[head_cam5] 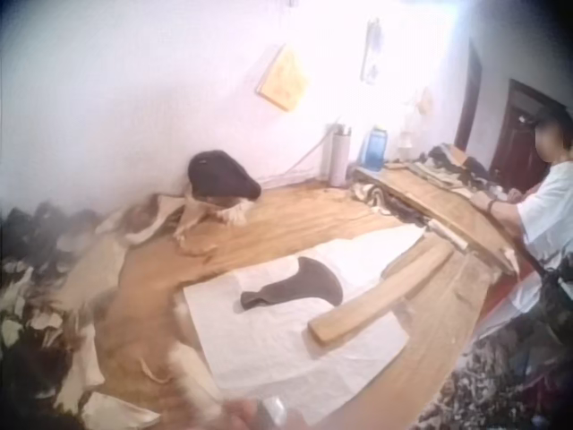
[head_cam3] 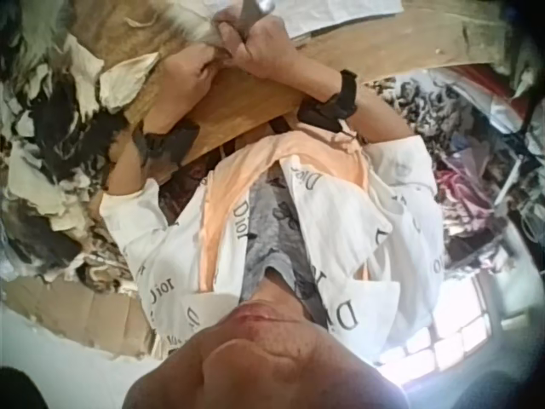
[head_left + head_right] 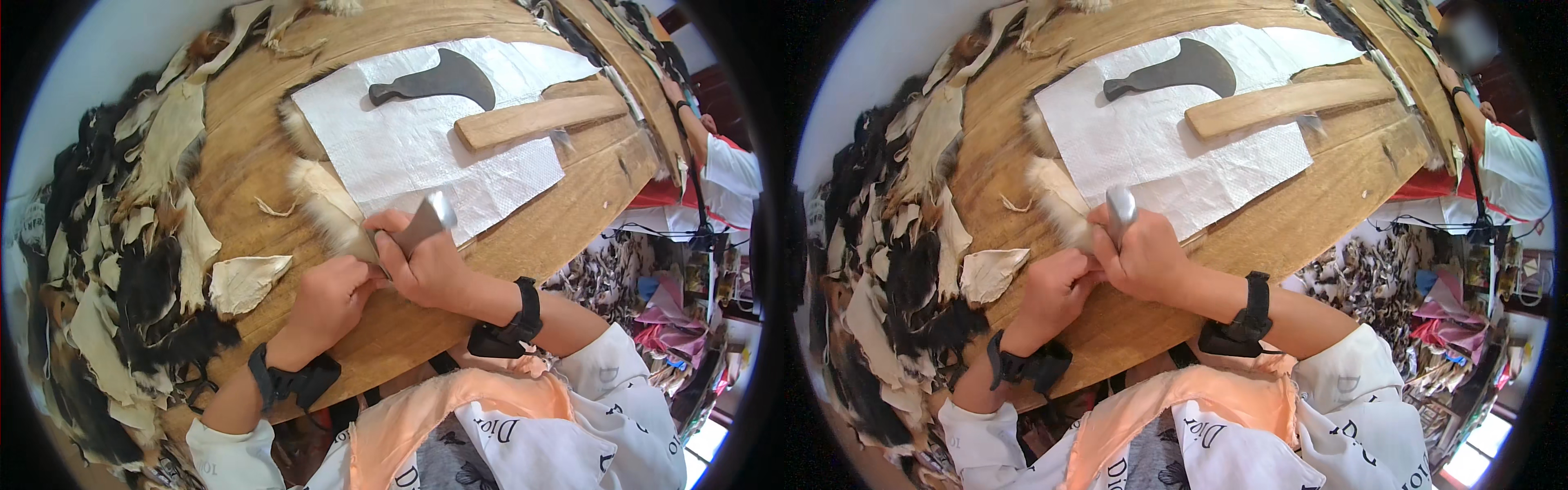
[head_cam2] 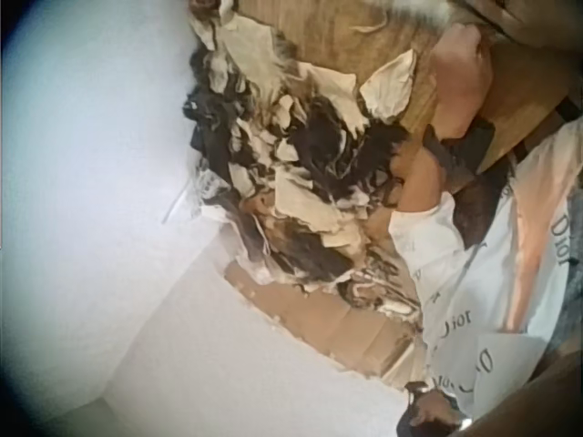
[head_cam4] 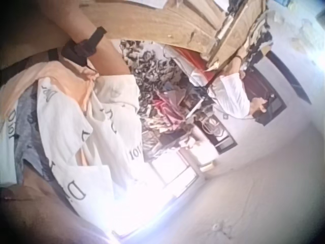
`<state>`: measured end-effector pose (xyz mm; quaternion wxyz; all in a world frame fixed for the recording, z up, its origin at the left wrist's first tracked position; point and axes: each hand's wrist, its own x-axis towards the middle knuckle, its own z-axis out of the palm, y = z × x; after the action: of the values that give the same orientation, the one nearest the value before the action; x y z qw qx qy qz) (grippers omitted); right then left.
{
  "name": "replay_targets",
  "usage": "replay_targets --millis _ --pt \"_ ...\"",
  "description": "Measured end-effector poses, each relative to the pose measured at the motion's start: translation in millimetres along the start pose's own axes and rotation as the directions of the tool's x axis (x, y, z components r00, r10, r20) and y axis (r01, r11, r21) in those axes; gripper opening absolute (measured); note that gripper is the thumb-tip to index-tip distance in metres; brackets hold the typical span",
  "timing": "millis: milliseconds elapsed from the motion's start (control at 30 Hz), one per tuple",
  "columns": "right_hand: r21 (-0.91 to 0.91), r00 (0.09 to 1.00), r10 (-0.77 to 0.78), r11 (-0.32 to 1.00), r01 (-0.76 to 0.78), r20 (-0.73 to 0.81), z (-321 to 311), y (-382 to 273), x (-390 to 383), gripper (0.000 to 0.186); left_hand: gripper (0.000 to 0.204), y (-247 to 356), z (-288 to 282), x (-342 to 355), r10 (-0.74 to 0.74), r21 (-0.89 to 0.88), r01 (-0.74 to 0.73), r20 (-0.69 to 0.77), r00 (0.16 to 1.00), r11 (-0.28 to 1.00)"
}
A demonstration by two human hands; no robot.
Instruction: Scraping and hand-sewing fur hides on a wooden workbench in a workshop.
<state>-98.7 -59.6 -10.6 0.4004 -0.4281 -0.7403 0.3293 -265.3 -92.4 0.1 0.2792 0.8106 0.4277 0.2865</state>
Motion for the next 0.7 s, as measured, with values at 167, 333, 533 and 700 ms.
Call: replay_targets --millis 167,333,533,700 --pt "0.023 0.993 -0.117 0.993 0.116 0.031 -5.9 -3.6 -14.7 0.007 0.011 1.9 3.3 1.5 -0.377 -0.296 0.358 -0.006 0.926 0.886" --pt "-0.063 0.984 -0.176 0.982 0.178 0.033 -2.4 -1.6 -10.0 0.008 0.014 -1.0 6.0 -0.1 -0.382 -0.334 0.355 -0.016 0.924 0.873" --pt "-0.068 0.988 -0.153 0.986 0.154 0.010 -0.6 -2.3 -8.8 0.008 0.020 -1.0 6.5 -1.5 -0.392 -0.440 0.350 -0.004 0.920 0.827" --pt "-0.105 0.997 -0.077 0.992 0.077 0.001 2.6 -1.8 -1.0 0.009 0.020 -1.7 6.2 -4.3 -0.448 -0.478 0.420 0.061 0.892 0.772"
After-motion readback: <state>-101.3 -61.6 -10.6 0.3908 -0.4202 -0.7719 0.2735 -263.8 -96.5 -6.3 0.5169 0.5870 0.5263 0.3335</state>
